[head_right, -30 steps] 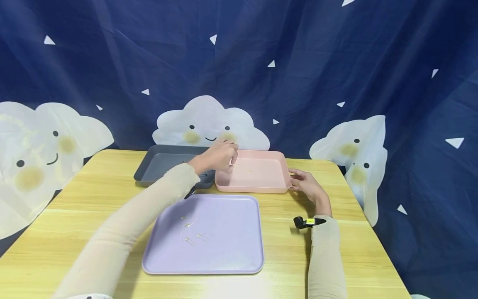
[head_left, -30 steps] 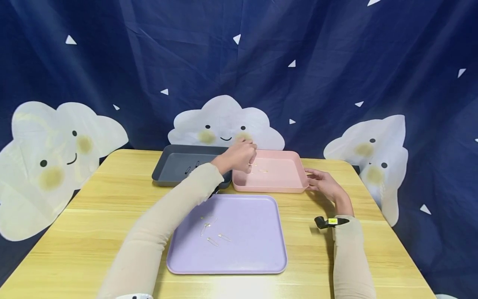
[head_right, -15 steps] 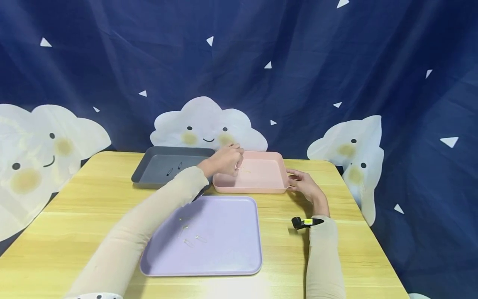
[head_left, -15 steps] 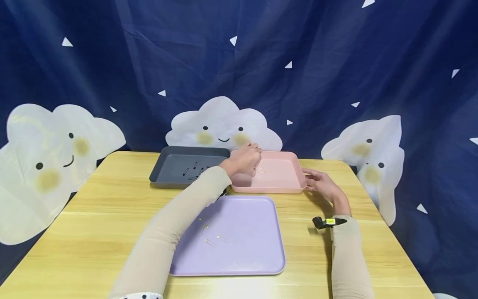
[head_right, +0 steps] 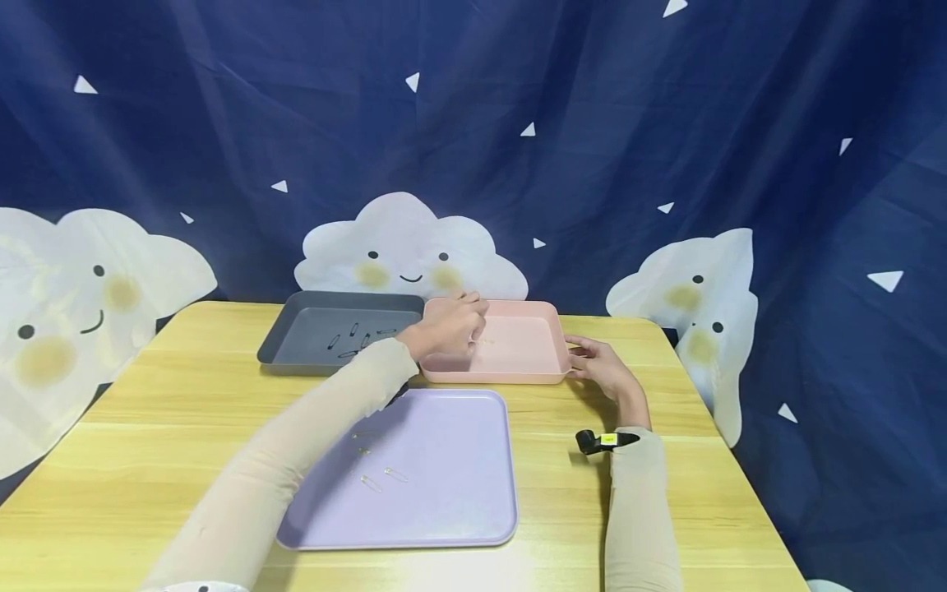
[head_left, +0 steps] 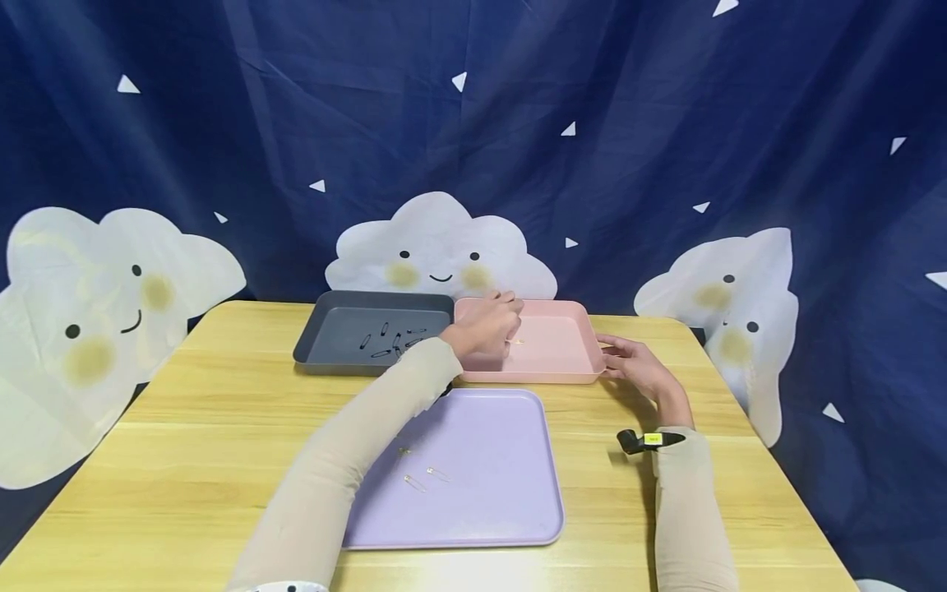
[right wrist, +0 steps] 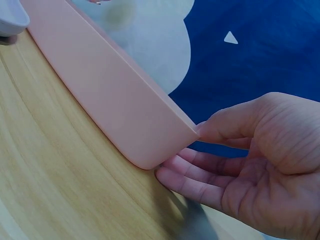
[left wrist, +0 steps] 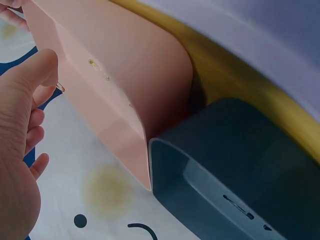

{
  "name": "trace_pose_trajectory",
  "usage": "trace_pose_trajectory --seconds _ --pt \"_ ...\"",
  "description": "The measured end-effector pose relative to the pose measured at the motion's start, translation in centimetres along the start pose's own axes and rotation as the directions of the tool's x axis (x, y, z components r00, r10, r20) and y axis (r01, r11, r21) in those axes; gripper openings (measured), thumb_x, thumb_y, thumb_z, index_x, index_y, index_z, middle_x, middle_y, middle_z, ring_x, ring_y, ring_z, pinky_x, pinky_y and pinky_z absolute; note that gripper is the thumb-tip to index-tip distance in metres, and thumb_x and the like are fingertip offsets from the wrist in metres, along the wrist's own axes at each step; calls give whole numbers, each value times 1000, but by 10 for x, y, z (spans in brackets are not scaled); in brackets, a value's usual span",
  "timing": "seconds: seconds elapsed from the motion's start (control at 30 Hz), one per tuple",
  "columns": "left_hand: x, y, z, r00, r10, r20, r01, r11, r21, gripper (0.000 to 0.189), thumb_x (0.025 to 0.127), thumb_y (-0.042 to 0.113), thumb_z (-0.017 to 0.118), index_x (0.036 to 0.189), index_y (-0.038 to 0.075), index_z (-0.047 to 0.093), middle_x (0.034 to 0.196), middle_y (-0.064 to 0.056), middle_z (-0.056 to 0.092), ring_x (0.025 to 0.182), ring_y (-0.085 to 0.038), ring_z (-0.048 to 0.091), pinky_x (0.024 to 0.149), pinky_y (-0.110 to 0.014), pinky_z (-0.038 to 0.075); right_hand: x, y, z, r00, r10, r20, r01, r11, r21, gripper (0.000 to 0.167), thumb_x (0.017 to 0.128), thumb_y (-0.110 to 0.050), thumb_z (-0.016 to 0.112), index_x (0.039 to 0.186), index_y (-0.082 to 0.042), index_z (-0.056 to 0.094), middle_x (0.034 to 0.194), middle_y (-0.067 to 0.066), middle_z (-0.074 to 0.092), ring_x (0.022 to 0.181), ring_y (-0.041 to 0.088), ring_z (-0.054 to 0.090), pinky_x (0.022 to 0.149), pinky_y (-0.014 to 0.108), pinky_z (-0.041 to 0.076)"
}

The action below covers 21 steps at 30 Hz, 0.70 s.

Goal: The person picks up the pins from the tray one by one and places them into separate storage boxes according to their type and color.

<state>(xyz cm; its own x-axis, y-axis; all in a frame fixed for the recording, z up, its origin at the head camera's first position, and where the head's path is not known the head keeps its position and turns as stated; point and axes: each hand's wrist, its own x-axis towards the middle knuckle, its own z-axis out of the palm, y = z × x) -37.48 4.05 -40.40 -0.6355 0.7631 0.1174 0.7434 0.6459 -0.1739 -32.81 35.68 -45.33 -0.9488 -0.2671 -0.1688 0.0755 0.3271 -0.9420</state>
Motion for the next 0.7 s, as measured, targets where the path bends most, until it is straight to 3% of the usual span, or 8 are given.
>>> trace_pose_trajectory --seconds 0.37,0.7 --pt "3 3 7 999 5 -36 -3 999 38 10 77 21 76 70 20 70 111 0 59 108 -22 51 96 -36 40 1 1 0 1000 8 -6 -8 1000 -11 54 105 -2 47 157 2 32 144 38 45 104 7 65 89 24 57" --pt "5 2 14 1000 -22 -12 23 999 46 15 80 21 74 67 19 66 113 1 58 107 -21 49 96 -36 38 0 -1 0 1000 10 -5 -10 1000 -18 54 106 -2 47 157 2 32 145 37 45 109 13 65 91 26 58"
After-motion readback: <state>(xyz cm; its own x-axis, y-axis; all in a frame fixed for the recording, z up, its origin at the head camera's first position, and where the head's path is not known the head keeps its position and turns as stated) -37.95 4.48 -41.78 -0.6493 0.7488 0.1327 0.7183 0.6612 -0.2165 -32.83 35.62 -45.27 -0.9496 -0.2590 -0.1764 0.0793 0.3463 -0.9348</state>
